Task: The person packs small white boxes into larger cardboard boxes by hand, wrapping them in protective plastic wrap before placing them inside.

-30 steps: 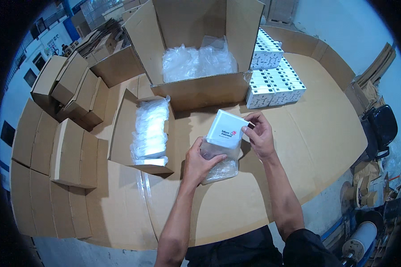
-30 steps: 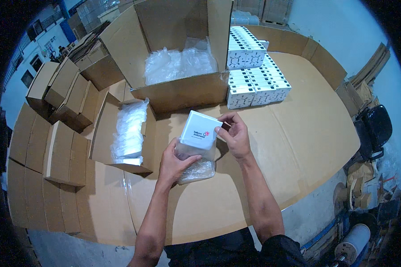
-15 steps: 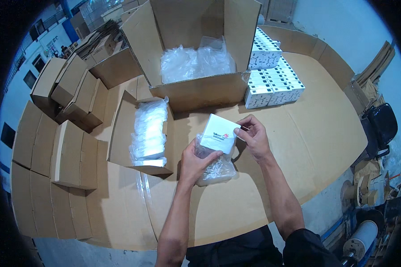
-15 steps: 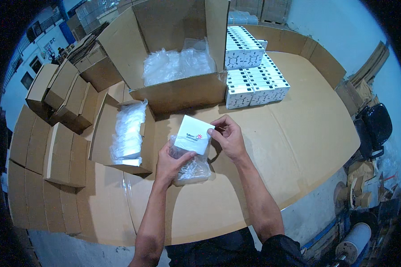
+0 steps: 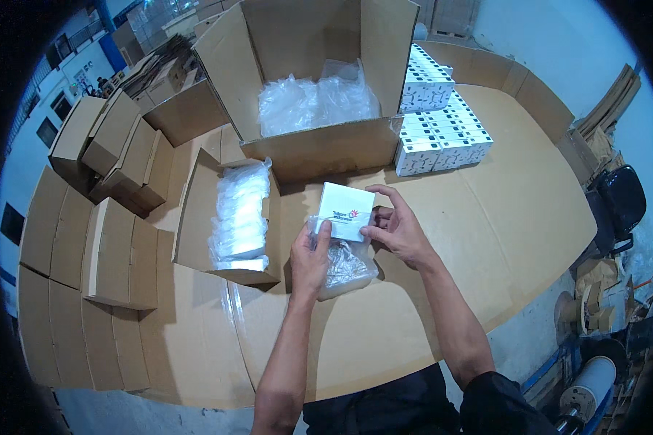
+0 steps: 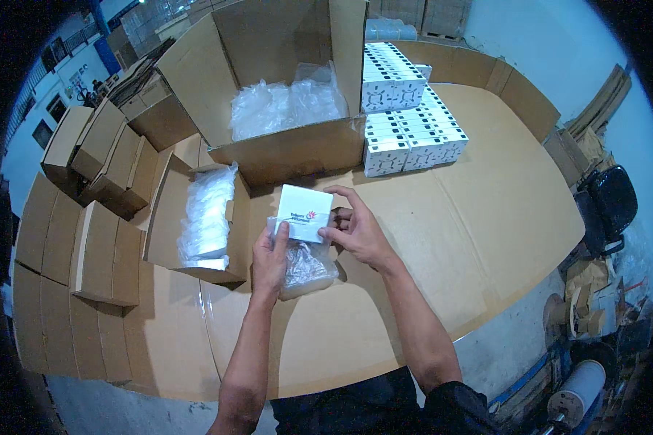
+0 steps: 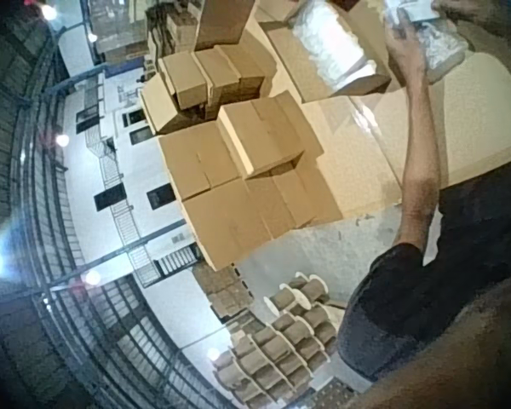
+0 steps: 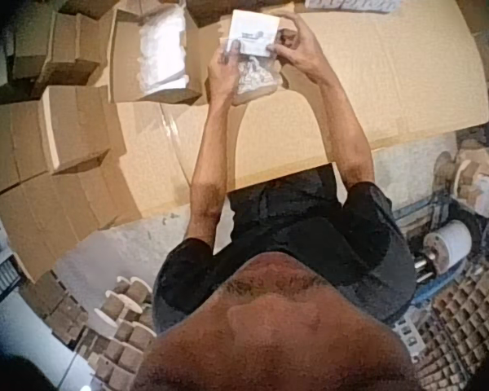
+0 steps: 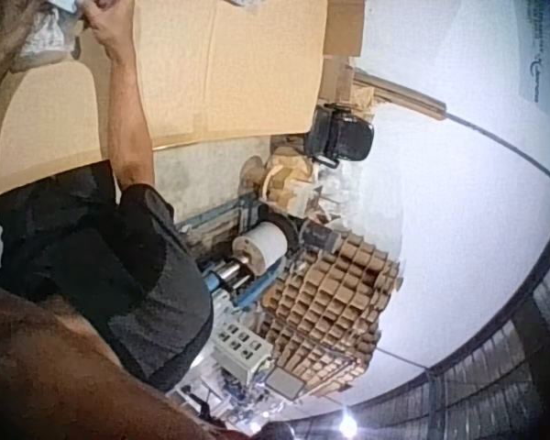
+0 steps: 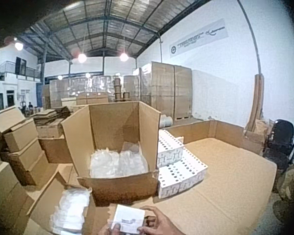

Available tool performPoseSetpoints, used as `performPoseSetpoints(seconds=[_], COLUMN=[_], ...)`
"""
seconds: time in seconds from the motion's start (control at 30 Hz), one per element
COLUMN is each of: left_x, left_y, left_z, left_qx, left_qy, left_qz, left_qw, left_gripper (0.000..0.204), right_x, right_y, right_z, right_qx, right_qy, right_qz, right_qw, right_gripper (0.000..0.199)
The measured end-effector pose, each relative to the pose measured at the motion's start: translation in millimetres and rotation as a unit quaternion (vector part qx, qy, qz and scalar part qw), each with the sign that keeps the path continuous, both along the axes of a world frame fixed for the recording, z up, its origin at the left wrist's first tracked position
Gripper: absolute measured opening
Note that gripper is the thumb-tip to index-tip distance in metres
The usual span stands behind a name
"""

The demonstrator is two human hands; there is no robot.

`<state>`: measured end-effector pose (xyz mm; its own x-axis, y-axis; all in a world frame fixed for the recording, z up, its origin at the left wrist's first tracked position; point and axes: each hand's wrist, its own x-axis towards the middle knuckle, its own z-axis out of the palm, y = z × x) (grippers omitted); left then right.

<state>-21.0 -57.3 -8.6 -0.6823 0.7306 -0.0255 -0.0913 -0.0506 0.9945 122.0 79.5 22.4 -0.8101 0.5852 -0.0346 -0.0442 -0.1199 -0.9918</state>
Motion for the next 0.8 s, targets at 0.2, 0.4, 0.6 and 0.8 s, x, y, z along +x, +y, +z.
performPoseSetpoints(seconds=[0.2,0.4,0.6,0.8], left_x=[-8,-9,-4,-1], left_y=[-2,0,-2,-1], left_z=[-14,-17,-2,5], left_qx=[-0.085,-0.053,-0.072,-0.001], left_qy=[0.106,0.100,0.070,0.100], left_qz=[0.019,0.018,0.016,-0.010], left_qw=[0.990,0.993,0.995,0.995], left_gripper=[0.054,0.052,0.049,0.048], right_x=[3,4,5,7], right_y=[5,9,10,10], right_z=[-1,-7,-6,-5], right_qx=[0.051,0.078,0.079,0.112], right_qy=[0.013,0.058,0.041,0.007], right_qz=[-0.013,-0.010,-0.018,-0.019], right_qw=[0.999,0.995,0.996,0.994], right_gripper=[0.065,0.047,0.032,0.020])
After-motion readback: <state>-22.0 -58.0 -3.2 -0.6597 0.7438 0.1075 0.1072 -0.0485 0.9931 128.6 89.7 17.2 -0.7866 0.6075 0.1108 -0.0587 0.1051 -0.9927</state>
